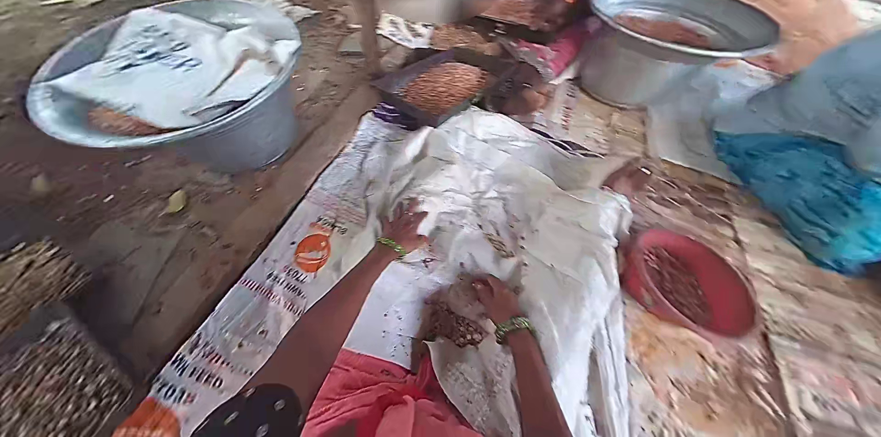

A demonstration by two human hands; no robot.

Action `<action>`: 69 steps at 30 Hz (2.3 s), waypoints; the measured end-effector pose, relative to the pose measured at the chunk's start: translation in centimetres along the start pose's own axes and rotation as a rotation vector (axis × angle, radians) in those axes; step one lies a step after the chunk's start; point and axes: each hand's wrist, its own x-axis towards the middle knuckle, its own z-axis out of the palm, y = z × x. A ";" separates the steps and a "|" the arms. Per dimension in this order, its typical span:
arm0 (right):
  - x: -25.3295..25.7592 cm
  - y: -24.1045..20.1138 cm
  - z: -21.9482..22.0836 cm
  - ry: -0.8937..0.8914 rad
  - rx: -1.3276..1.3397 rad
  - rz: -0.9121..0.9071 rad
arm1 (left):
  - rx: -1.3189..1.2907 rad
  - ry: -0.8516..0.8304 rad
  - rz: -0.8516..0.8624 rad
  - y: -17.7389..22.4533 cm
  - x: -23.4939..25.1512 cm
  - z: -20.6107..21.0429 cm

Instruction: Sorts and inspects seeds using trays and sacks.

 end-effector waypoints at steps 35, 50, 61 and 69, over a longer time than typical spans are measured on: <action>2.2 -1.3 -0.7 0.009 -0.132 0.014 | -1.386 0.343 -0.315 -0.9 30.6 -15.2; 23.8 -8.7 -8.8 0.218 1.161 0.111 | -1.296 0.479 -0.354 -4.8 13.2 -14.8; 17.0 -10.4 -6.5 0.449 1.236 0.211 | -1.148 0.498 -0.195 -4.5 0.2 -12.0; -15.0 -6.3 -3.2 0.413 1.462 0.242 | -1.180 0.295 -0.197 -5.5 -17.1 -6.4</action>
